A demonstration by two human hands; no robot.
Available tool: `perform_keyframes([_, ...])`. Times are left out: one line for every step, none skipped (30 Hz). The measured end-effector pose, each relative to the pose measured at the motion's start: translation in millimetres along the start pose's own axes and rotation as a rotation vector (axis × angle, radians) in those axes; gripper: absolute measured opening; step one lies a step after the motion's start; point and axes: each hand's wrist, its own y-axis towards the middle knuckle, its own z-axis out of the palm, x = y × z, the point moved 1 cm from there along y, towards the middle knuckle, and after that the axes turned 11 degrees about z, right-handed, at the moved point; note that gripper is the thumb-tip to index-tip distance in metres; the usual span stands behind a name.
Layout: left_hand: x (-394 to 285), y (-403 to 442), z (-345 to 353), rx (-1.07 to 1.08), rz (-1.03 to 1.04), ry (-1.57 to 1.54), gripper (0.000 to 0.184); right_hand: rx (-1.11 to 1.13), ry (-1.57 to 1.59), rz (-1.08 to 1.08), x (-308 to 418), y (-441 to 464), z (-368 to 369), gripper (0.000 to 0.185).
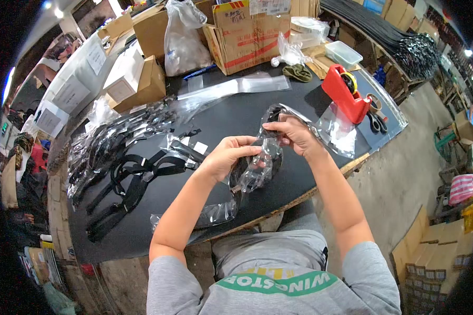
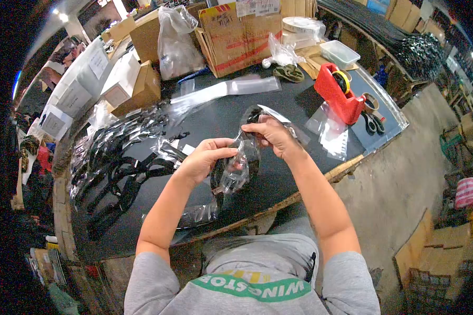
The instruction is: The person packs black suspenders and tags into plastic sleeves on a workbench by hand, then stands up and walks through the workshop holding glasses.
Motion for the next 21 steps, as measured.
perform_keyframes([5.3, 2.8, -4.7, -0.006, -0.077, -0.014, 0.027, -0.008, -0.002, 0.040, -3.0, -0.7, -0.4, 0.023])
perform_keyframes([10.0, 5.3, -7.9, 0.015, -0.085, -0.010, 0.025, -0.029, 0.006, 0.051, -15.4, 9.5, -7.5, 0.022])
perform_keyframes([15.0, 8.1, -11.3, 0.015, -0.093, -0.012, 0.025, -0.031, 0.011, 0.057, -22.1, 13.8, -14.5, 0.022])
perform_keyframes([19.9, 10.8, -14.4, 0.021, -0.125, 0.000, 0.025, -0.003, 0.010, 0.020, -26.5, 16.5, -22.2, 0.021])
perform_keyframes([22.9, 12.7, -15.9, 0.028, -0.157, 0.012, 0.025, 0.025, 0.008, -0.018, -27.8, 17.9, -26.9, 0.022])
perform_keyframes([24.2, 13.9, -16.0, 0.030, -0.165, 0.010, 0.025, 0.047, 0.111, 0.038, -29.4, 20.7, -30.5, 0.022])
perform_keyframes([25.7, 15.0, -16.2, 0.016, -0.190, 0.019, 0.024, 0.089, 0.210, 0.064, -31.5, 21.0, -34.6, 0.020])
perform_keyframes([27.4, 16.3, -16.3, 0.002, -0.215, 0.029, 0.023, 0.092, 0.273, 0.055, -34.5, 23.9, -37.4, 0.021])
perform_keyframes([29.1, 17.8, -16.6, 0.005, -0.222, 0.027, 0.023, 0.096, 0.335, 0.047, -37.2, 26.7, -40.1, 0.021])
perform_keyframes([30.6, 19.0, -17.3, 0.010, -0.226, 0.048, 0.023, 0.091, 0.339, 0.051, -40.0, 29.2, -42.3, 0.021])
perform_keyframes([32.0, 20.2, -17.9, 0.012, -0.229, 0.070, 0.023, 0.019, 0.279, 0.044, -40.8, 31.1, -41.3, 0.022])
perform_keyframes([32.9, 20.4, -17.6, 0.011, -0.236, 0.068, 0.023, -0.051, 0.220, 0.040, -42.1, 32.6, -40.9, 0.023])
perform_keyframes([33.5, 19.7, -16.6, 0.015, -0.232, 0.069, 0.024, -0.052, 0.225, 0.048, -43.7, 33.7, -41.8, 0.023])
perform_keyframes([34.6, 19.4, -15.8, 0.020, -0.228, 0.069, 0.024, -0.089, 0.200, 0.033, -44.4, 34.5, -43.2, 0.024])
perform_keyframes([36.9, 19.5, -15.8, 0.020, -0.236, 0.067, 0.024, -0.127, 0.175, 0.018, -45.2, 34.6, -44.2, 0.025])
perform_keyframes([39.2, 19.8, -16.1, 0.009, -0.239, 0.065, 0.025, -0.150, 0.181, 0.025, -46.8, 34.8, -43.3, 0.025])
perform_keyframes([40.4, 20.2, -16.6, -0.001, -0.239, 0.064, 0.026, -0.150, 0.184, 0.028, -49.2, 35.5, -41.9, 0.025])
perform_keyframes([41.4, 20.1, -16.5, -0.002, -0.243, 0.064, 0.026, -0.181, 0.183, 0.028, -52.7, 35.7, -40.5, 0.025])
perform_keyframes([42.0, 19.9, -16.3, -0.012, -0.226, 0.082, 0.026, -0.211, 0.180, 0.029, -55.9, 35.2, -39.2, 0.025])
perform_keyframes([42.7, 19.7, -16.4, -0.024, -0.209, 0.099, 0.027, -0.210, 0.181, 0.032, -53.9, 30.4, -36.7, 0.025])
perform_keyframes([43.7, 19.5, -16.9, -0.027, -0.211, 0.097, 0.027, -0.220, 0.101, 0.089, -48.8, 22.1, -32.8, 0.026])
